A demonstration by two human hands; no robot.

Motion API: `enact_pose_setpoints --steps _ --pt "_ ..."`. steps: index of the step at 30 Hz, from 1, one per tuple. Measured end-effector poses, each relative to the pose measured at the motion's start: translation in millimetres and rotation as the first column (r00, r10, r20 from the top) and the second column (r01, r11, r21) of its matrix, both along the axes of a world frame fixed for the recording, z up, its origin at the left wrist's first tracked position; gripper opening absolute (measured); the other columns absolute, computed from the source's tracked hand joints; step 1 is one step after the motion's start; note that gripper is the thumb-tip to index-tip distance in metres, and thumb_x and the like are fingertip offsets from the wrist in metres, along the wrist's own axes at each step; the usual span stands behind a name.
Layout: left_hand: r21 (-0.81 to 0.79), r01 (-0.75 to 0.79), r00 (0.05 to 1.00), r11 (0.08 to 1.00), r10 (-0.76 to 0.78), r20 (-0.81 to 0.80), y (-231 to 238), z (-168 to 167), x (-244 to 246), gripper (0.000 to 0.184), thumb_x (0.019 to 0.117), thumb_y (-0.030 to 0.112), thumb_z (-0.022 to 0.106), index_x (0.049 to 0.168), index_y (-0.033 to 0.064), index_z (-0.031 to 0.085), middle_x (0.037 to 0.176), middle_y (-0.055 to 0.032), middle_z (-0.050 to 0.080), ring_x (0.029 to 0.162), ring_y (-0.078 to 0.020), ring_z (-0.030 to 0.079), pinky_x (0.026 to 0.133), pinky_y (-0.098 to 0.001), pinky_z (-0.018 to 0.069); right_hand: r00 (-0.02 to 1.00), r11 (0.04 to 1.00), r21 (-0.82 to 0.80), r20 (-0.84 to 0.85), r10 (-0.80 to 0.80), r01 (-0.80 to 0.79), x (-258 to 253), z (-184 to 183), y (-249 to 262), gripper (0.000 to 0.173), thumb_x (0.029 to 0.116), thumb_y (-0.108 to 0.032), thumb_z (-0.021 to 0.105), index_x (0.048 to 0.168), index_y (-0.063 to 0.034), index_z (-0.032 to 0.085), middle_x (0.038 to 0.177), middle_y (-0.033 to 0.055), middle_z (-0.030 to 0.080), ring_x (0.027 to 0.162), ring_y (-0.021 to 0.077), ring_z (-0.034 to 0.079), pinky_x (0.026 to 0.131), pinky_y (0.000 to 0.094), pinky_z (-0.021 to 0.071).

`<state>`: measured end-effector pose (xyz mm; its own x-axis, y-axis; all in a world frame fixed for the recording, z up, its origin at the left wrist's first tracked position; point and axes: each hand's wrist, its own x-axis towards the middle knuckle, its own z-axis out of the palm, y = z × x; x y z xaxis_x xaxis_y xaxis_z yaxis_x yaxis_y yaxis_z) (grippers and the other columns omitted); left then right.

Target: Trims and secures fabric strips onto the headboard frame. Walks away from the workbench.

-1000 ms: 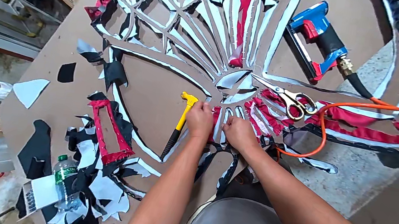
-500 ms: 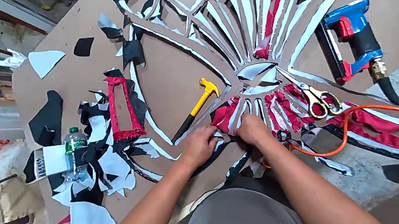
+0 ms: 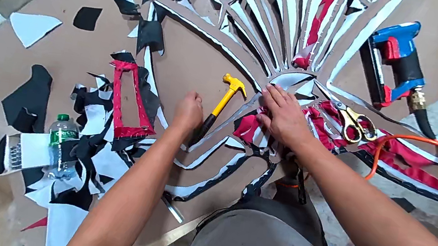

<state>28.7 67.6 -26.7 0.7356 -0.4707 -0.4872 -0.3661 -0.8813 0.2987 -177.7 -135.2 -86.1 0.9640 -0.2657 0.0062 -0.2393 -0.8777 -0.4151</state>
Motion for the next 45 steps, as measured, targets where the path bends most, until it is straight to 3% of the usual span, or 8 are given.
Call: enact_pose_setpoints --steps 4,8,11,15,20,28,35,45 --pt "0.082 0.139 0.989 0.987 -0.134 -0.063 1 -13 -17 0.052 0.1020 0.048 0.059 0.122 0.0000 0.064 0.115 -0.0233 0.067 0.107 -0.0403 0.068 0.092 -0.0646 0.0537 0.978 0.978 -0.029 -0.041 0.204 -0.205 22 -31 -6 0.069 0.1054 -0.057 0.031 0.161 -0.0171 0.037 0.170 0.0030 0.027 0.159 0.0281 0.017 0.125 0.0604 0.0182" --pt "0.129 0.230 0.968 0.965 -0.240 0.069 -16 -36 -23 0.035 0.1045 0.031 0.055 0.120 0.0000 0.062 0.117 -0.0217 0.065 0.104 -0.0394 0.068 0.087 -0.0590 0.0565 0.974 0.973 -0.069 -0.073 0.216 -0.221 23 -34 -6 0.069 0.1053 -0.057 0.026 0.162 -0.0187 0.036 0.171 0.0028 0.027 0.160 0.0279 0.014 0.125 0.0620 0.0153" --pt "0.116 0.089 0.978 0.989 -0.109 0.179 -13 -26 -4 0.035 0.1070 0.026 0.047 0.125 -0.0019 0.057 0.121 -0.0250 0.064 0.103 -0.0438 0.069 0.083 -0.0627 0.0566 0.969 0.967 -0.094 -0.091 0.230 -0.238 24 -35 -6 0.069 0.1052 -0.055 0.023 0.163 -0.0177 0.033 0.172 0.0036 0.024 0.160 0.0282 0.012 0.125 0.0651 0.0093" --pt "-0.092 -0.124 0.980 0.988 0.136 0.144 32 23 -16 0.047 0.1099 0.041 0.043 0.120 -0.0005 0.063 0.093 -0.0251 0.068 0.087 -0.0433 0.069 0.079 -0.0660 0.0534 0.942 0.938 -0.109 -0.101 0.320 -0.330 27 -33 -12 0.073 0.1049 -0.058 0.022 0.162 -0.0144 0.034 0.171 0.0038 0.024 0.160 0.0287 0.014 0.125 0.0654 0.0079" --pt "-0.288 -0.190 0.978 0.938 0.208 0.033 100 33 -168 0.058 0.1072 0.056 0.034 0.106 0.0101 0.069 0.065 -0.0030 0.061 0.054 -0.0181 0.061 0.051 -0.0448 0.0542 0.917 0.921 -0.035 -0.116 0.381 -0.387 29 -34 -23 0.073 0.1052 -0.059 0.022 0.162 -0.0146 0.034 0.170 0.0054 0.027 0.160 0.0306 0.012 0.124 0.0675 0.0107" --pt "-0.385 -0.165 0.908 0.908 0.292 0.299 58 -18 -279 0.048 0.1103 0.040 0.042 0.140 0.0091 0.064 0.088 -0.0074 0.074 0.070 -0.0162 0.070 0.063 -0.0383 0.0607 0.917 0.924 -0.035 -0.142 0.374 -0.382 30 -34 -22 0.073 0.1053 -0.060 0.023 0.162 -0.0149 0.032 0.170 0.0077 0.027 0.160 0.0324 0.009 0.124 0.0677 0.0068" --pt "-0.379 -0.152 0.876 0.913 0.302 0.377 33 -14 -280 0.048 0.1105 0.039 0.043 0.139 0.0076 0.063 0.086 -0.0085 0.072 0.070 -0.0171 0.069 0.063 -0.0379 0.0600 0.892 0.902 0.059 -0.139 0.431 -0.427 32 -30 -32 0.070 0.1074 -0.056 0.024 0.164 -0.0142 0.029 0.172 0.0049 0.022 0.161 0.0305 0.006 0.124 0.0677 0.0047" --pt "-0.258 -0.138 0.906 0.956 0.227 0.357 19 -16 -268 0.045 0.1099 0.037 0.044 0.140 0.0098 0.064 0.093 -0.0099 0.075 0.073 -0.0222 0.073 0.065 -0.0455 0.0620 0.717 0.718 0.100 -0.052 0.695 -0.688 38 -37 -90 0.058 0.1103 -0.043 0.021 0.165 -0.0249 0.028 0.173 -0.0040 0.018 0.160 0.0233 0.011 0.124 0.0585 0.0192"
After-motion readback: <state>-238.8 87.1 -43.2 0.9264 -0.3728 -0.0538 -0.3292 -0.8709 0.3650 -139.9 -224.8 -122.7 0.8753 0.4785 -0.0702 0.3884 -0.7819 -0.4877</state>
